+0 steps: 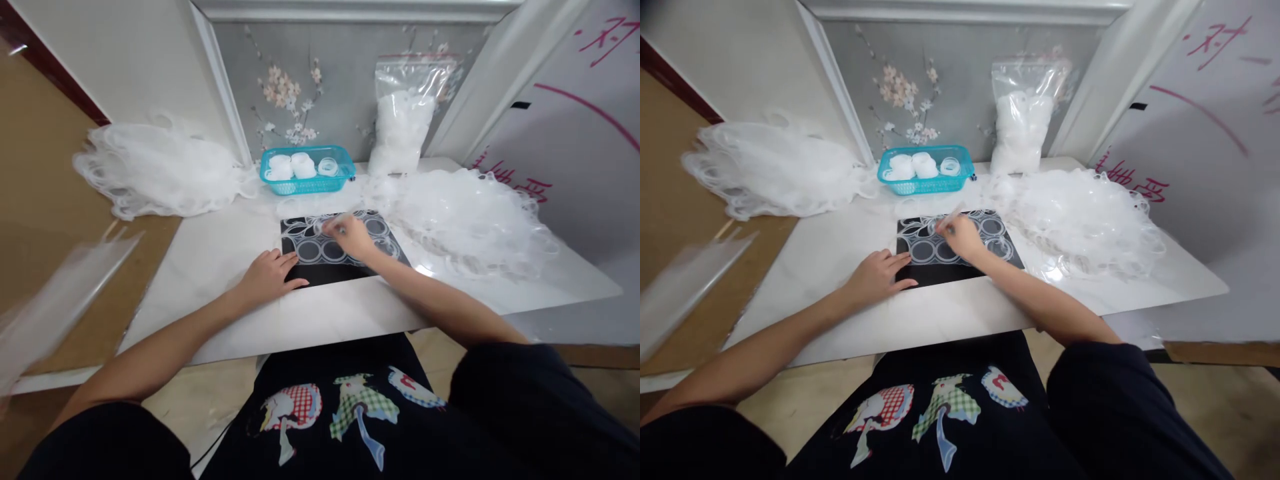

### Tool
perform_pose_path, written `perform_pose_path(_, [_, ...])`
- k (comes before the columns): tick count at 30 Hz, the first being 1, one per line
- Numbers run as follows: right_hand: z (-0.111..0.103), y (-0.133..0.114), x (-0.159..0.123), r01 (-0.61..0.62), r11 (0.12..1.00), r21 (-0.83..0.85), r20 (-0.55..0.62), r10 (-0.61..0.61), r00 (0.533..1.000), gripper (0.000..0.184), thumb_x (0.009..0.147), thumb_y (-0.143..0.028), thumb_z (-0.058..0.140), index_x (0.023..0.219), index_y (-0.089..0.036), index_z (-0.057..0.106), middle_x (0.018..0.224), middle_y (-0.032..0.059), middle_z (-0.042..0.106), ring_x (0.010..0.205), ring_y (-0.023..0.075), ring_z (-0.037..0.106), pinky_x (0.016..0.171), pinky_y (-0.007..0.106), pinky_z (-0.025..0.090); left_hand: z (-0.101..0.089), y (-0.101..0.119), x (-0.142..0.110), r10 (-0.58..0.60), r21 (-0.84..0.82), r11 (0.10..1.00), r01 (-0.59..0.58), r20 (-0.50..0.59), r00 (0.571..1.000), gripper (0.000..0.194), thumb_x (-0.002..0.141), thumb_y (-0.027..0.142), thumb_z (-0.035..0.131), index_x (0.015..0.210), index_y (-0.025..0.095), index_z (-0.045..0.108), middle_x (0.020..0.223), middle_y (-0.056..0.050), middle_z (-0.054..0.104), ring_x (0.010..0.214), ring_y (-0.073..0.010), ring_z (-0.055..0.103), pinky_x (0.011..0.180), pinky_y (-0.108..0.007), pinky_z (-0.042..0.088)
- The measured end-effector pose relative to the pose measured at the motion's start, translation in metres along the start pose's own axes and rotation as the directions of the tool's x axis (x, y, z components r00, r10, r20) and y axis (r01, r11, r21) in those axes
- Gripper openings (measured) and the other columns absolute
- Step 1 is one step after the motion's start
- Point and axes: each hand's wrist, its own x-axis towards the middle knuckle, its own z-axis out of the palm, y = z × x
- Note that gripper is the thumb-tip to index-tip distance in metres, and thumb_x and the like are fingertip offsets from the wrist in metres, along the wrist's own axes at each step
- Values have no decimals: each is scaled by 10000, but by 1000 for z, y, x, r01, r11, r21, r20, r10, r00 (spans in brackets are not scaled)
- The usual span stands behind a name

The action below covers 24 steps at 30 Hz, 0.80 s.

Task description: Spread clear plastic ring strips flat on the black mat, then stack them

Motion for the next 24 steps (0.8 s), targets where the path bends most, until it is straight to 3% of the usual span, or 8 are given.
perform_pose_path(2, [10,-7,-28,11,991,135,85,-23,996,137,837,-166,597,820,-200,729,922,39,745,910,204,679,854,305,494,0,10,-1,59,-4,998,-60,-28,998,653,947,620,351,1303,117,566,1324,-105,583,1045,-265,555,879,-371,421])
perform_pose_path(4, [17,-10,-42,-17,974,226,97,-5,995,115,833,-204,609,815,-199,723,903,39,746,891,209,685,838,311,502,0,18,-2,121,-3,993,-121,-18,992,670,948,622,338,1317,105,551,1344,-113,565,1058,-274,552,870,-383,423])
perform_pose_path(8, [22,-6,-37,-135,894,427,45,128,991,155,834,-293,600,844,-174,698,784,42,730,745,199,687,713,292,521,1,22,-3,155,24,988,-155,11,988,663,961,603,321,1303,88,560,1371,-114,540,1071,-285,549,874,-391,422])
perform_pose_path(11, [22,-5,-31,-116,838,534,-24,152,988,198,835,-346,597,855,-169,684,820,51,730,779,197,691,737,286,524,2,18,-3,176,13,984,-176,-1,984,655,968,600,291,1297,106,569,1361,-105,550,1051,-274,562,869,-380,427])
perform_pose_path(14, [23,-9,-34,-64,851,521,-33,96,995,205,836,-357,604,843,-170,687,836,53,733,791,197,693,755,291,525,3,15,-3,195,12,981,-195,-22,980,650,972,595,278,1271,109,587,1331,-110,576,1034,-269,572,862,-381,436])
perform_pose_path(19, [31,-13,-37,-51,904,424,115,2,993,126,839,-263,619,850,-176,709,862,43,742,811,190,701,768,293,528,5,16,-4,186,28,982,-185,-37,982,611,971,580,319,1257,115,594,1281,-120,610,1033,-271,575,853,-392,448])
perform_pose_path(24, [34,-12,-34,-40,941,337,154,-13,988,129,860,-254,617,851,-189,727,916,35,749,862,193,704,797,295,530,4,18,-4,152,36,988,-151,-26,988,598,961,576,363,1257,111,595,1276,-121,611,1024,-273,573,868,-395,450])
